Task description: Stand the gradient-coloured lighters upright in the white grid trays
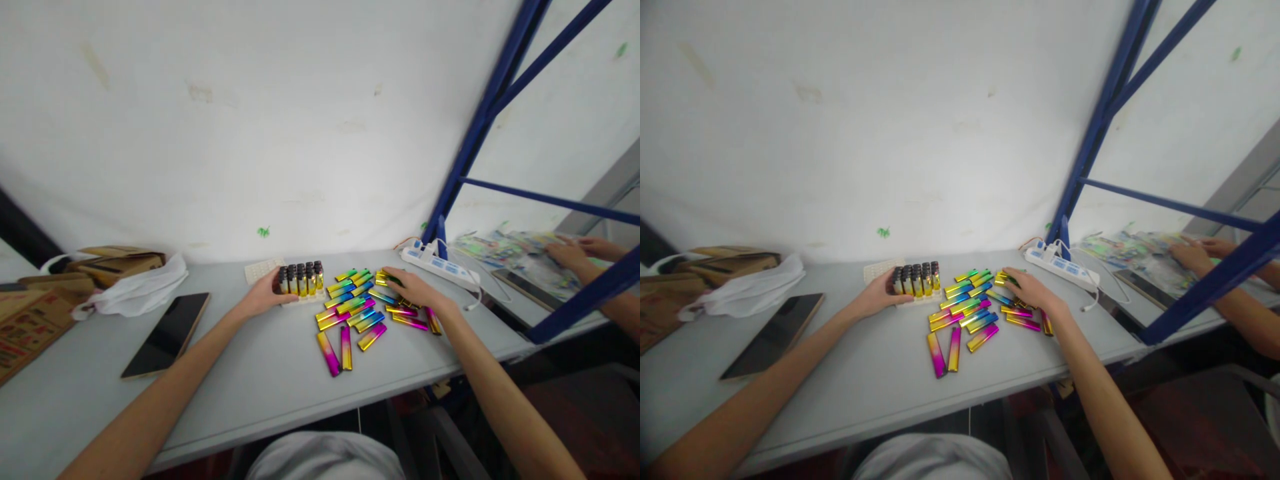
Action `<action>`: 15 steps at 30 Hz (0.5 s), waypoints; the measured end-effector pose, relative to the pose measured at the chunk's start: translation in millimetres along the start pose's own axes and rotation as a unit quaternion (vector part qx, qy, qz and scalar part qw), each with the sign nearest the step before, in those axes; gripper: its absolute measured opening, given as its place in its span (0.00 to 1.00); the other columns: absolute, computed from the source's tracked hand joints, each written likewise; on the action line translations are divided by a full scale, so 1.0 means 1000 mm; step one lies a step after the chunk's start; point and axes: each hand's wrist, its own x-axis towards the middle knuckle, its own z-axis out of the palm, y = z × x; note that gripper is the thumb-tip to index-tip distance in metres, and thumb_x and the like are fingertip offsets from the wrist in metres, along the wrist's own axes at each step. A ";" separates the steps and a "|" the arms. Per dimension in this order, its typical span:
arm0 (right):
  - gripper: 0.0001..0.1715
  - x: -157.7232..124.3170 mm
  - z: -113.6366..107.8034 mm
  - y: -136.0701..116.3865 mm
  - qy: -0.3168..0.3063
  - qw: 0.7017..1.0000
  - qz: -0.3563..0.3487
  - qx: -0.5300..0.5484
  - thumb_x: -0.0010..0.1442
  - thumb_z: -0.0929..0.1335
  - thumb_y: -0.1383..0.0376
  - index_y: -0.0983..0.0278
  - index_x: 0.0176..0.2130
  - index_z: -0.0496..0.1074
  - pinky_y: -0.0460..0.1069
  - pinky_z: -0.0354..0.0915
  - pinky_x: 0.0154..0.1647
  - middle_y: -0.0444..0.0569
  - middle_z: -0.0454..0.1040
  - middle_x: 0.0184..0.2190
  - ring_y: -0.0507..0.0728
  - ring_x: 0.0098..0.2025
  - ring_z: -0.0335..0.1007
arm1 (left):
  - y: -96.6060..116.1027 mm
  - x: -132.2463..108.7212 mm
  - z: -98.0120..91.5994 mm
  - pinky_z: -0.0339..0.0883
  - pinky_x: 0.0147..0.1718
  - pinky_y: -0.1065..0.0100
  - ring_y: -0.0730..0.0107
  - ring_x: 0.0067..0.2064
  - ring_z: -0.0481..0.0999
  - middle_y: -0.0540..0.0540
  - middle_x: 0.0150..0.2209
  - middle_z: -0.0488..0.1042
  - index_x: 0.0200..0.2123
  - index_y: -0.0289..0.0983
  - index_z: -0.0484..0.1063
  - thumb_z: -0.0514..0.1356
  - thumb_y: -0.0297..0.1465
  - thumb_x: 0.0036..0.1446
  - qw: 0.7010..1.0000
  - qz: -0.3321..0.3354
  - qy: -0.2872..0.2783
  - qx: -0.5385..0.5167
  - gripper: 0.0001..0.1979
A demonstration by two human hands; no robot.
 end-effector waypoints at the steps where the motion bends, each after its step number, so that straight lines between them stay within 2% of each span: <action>1: 0.26 0.000 0.001 -0.002 -0.008 1.000 -0.005 0.006 0.68 0.62 0.56 0.61 0.62 0.68 0.63 0.61 0.65 0.56 0.70 0.61 0.65 0.62 0.67 | 0.000 0.000 0.000 0.74 0.46 0.55 0.54 0.47 0.79 0.44 0.47 0.78 0.49 0.38 0.68 0.74 0.41 0.41 1.000 -0.001 -0.002 -0.004 0.33; 8: 0.26 -0.004 -0.001 -0.018 -0.027 0.999 -0.028 0.036 0.70 0.60 0.57 0.60 0.63 0.68 0.62 0.60 0.66 0.53 0.69 0.62 0.64 0.63 0.66 | 0.000 0.000 0.000 0.74 0.46 0.55 0.53 0.47 0.79 0.43 0.47 0.78 0.50 0.37 0.68 0.74 0.42 0.41 1.000 0.001 -0.001 0.008 0.34; 15: 0.30 -0.012 -0.004 -0.006 -0.036 0.998 -0.023 0.040 0.70 0.59 0.53 0.60 0.65 0.65 0.61 0.57 0.68 0.52 0.65 0.65 0.63 0.65 0.63 | -0.002 0.001 0.001 0.74 0.47 0.53 0.52 0.48 0.79 0.43 0.47 0.79 0.49 0.37 0.68 0.74 0.42 0.40 1.000 0.001 -0.002 -0.008 0.34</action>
